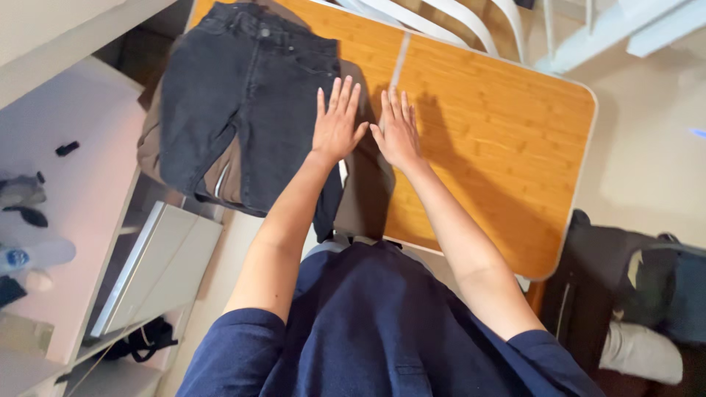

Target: The person folds a pair of jeans on a table and then places them into an open suitcase.

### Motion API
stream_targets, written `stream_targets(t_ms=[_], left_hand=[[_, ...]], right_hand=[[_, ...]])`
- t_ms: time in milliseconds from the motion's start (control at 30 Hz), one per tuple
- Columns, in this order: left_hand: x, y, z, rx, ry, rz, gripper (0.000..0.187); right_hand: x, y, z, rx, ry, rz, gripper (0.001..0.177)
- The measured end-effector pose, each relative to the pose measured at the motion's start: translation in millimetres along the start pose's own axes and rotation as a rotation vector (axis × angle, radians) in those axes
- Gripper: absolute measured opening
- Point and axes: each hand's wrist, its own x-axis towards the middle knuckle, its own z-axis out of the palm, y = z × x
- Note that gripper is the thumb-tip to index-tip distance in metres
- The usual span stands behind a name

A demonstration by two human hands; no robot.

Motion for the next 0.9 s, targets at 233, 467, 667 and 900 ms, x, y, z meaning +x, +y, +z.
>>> stream_targets(t_ms=[233,467,667,900], left_hand=[[-9.5,-87.2,-24.2,0.077,0.029,-0.165,0.085],[-5.4,-171.2,-35.0,0.074,0.074,-0.312,0.083],[9.7,-244.1,-31.4,0.077,0.111,-0.456,0.078],[12.6,-326.7,-13.6,0.091,0.02,-0.547,0.074]], right_hand=[[56.0,-51.2,25.0,0.029,-0.097,-0.088,0.082],[110.5,-82.0,50.3,0.049,-0.169,-0.085,0.08],[145.6,-89.9,79.0,0.161,-0.162,-0.044,0.078],[172.5,-70.2,123.9,0.214,-0.217,0.033,0.085]])
